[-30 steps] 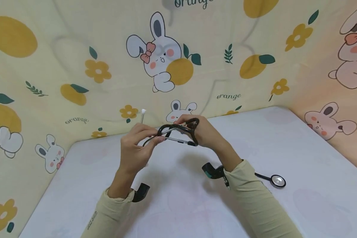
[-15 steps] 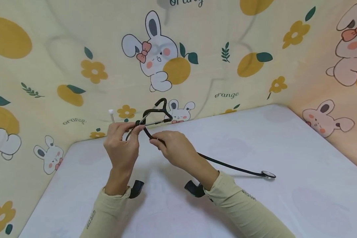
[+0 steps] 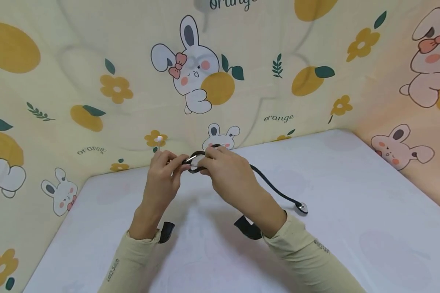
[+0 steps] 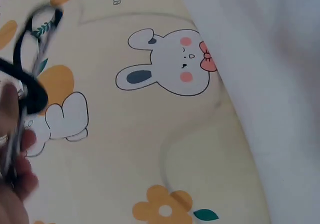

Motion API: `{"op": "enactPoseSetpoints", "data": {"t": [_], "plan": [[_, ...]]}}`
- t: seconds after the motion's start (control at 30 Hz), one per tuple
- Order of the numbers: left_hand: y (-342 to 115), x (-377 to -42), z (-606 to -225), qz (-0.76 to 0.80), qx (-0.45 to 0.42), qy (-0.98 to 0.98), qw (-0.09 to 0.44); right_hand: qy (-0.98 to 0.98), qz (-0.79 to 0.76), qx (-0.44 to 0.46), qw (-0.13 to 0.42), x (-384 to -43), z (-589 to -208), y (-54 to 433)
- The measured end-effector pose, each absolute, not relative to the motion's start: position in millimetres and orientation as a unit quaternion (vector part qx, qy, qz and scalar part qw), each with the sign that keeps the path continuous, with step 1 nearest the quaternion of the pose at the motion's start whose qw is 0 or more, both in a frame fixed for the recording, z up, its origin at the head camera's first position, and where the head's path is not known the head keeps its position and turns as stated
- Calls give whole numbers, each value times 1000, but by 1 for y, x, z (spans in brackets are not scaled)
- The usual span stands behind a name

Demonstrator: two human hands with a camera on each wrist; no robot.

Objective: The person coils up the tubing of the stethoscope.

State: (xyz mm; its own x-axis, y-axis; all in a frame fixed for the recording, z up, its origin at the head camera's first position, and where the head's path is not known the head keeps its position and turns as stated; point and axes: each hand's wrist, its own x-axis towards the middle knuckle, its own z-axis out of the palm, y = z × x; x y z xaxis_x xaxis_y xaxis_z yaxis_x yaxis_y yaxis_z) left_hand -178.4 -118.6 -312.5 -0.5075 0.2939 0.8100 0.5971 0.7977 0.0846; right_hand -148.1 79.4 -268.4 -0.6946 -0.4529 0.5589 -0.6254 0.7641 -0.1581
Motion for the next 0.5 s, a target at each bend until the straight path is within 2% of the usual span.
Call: {"op": "enactPoseSetpoints", "data": {"t": [0.13,0.27,0.5], "plan": [[-114,-176,-313,-158,-343,-845,378,-898,227,287,243,-155,-261,95],[-108,-174,-312,-152,-387,-838,353,-883,283,285,242,-159,-259,103],[-103,-170,-313,-151,-418,-824,351,-864,335,291,238,-162,-260,105]]}}
